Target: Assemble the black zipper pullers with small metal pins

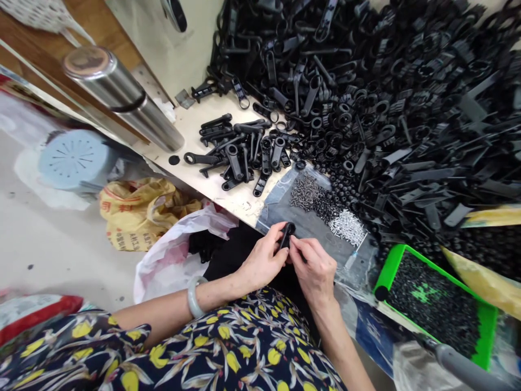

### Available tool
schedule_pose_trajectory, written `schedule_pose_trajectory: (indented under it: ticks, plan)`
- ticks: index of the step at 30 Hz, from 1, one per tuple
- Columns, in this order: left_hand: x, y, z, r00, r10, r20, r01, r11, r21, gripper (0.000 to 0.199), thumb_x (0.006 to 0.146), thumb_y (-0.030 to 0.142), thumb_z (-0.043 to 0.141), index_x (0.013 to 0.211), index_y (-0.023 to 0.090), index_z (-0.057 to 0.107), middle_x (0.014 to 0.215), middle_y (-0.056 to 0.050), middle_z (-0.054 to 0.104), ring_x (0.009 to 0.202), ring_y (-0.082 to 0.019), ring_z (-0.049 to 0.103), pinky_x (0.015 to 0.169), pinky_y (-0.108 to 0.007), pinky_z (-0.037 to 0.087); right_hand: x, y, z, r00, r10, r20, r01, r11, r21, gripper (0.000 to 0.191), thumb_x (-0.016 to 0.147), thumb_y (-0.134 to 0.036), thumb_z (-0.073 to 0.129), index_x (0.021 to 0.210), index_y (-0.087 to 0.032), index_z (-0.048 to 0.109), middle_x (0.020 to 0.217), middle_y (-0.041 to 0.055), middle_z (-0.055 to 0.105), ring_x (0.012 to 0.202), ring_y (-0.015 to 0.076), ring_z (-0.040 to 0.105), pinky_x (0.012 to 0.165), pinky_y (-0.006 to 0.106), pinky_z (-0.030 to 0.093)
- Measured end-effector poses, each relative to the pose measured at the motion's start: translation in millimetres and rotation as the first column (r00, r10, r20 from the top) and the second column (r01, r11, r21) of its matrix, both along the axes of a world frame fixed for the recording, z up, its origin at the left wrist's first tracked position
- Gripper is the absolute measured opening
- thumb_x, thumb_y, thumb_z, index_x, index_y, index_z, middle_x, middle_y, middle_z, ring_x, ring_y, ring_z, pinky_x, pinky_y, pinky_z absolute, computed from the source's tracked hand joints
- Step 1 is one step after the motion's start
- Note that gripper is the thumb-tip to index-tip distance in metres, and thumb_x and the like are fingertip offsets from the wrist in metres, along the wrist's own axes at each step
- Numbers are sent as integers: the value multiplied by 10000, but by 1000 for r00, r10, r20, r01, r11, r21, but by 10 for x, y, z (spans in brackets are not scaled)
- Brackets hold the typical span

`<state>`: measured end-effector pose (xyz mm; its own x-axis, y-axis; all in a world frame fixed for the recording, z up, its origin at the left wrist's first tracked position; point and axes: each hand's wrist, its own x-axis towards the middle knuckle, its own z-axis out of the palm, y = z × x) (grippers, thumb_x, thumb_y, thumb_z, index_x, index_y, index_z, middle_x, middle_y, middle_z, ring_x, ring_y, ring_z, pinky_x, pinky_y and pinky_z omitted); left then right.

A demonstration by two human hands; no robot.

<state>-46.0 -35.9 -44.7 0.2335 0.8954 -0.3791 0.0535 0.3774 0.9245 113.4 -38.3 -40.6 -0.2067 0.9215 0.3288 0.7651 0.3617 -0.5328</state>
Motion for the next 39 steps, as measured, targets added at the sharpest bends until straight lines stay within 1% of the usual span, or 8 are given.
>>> schedule_pose_trajectory:
  ticks: [7, 14, 21, 25, 28, 30, 34, 39]
  plan:
    - [-29, 34, 64, 998, -48, -34, 49, 998, 40, 596, 902, 116, 542, 1466, 249, 407, 1216, -64, 675, 826, -137, 706, 832, -316, 591, -7, 73, 109, 998, 4, 66, -2, 1000, -20, 124, 1037, -208, 587, 988, -213, 701, 888, 39, 727, 752, 155, 686, 696, 279, 511]
    - [-36, 77, 38, 982, -108, -157, 127, 985, 114, 636, 864, 54, 480, 1469, 217, 373, 1101, -61, 689, 924, -196, 690, 944, -399, 555, 55, 226, 132, 966, 187, 178, -184, 982, -32, 150, 1047, -166, 532, 958, -194, 650, 864, 45, 678, 757, 169, 644, 719, 300, 485]
    - [-10, 66, 19, 985, -67, -160, 95, 979, 180, 623, 889, 77, 507, 1468, 216, 323, 1249, -99, 656, 1233, -252, 642, 1095, -438, 493, 33, 356, 131, 872, 256, 417, -270, 963, -26, 200, 999, -121, 524, 839, -205, 609, 780, 45, 598, 681, 188, 573, 637, 318, 440]
    - [-22, 73, 53, 987, -88, -132, 114, 972, 205, 599, 915, 103, 522, 1460, 204, 297, 1391, -151, 601, 1300, -272, 607, 1108, -446, 484, -91, 379, 165, 820, 262, 509, -230, 965, -127, 176, 933, -53, 538, 869, -190, 628, 794, 79, 608, 692, 206, 568, 582, 320, 415]
    - [-43, 88, 48, 986, -84, -145, 113, 972, 207, 594, 927, 139, 543, 1456, 202, 282, 1349, -150, 619, 1200, -273, 650, 1035, -442, 519, -193, 400, 256, 795, 288, 534, -182, 953, -242, 154, 936, -58, 552, 997, -167, 642, 855, 103, 638, 759, 220, 609, 611, 306, 456]
    - [-53, 107, 34, 990, -81, -112, 101, 978, 182, 576, 918, 160, 572, 1426, 211, 304, 1231, -112, 658, 1025, -239, 689, 915, -397, 556, -236, 409, 339, 764, 325, 558, -165, 934, -317, 147, 947, -83, 567, 1063, -148, 629, 913, 116, 649, 827, 228, 636, 649, 296, 489]
    - [-64, 149, 33, 992, -63, 111, 58, 997, 44, 543, 867, 164, 619, 1340, 234, 362, 934, 2, 656, 650, -129, 613, 616, -266, 502, -268, 374, 472, 691, 382, 613, -171, 911, -375, 143, 959, -78, 551, 1071, -126, 625, 964, 126, 658, 881, 229, 647, 662, 281, 507]
    - [-76, 177, 69, 973, 11, 231, 6, 997, -75, 580, 771, 104, 633, 1292, 233, 412, 945, 13, 649, 610, -94, 572, 522, -214, 431, -237, 287, 462, 647, 421, 636, -240, 904, -354, 162, 938, -33, 544, 1028, -115, 651, 953, 123, 655, 839, 233, 647, 601, 304, 505]
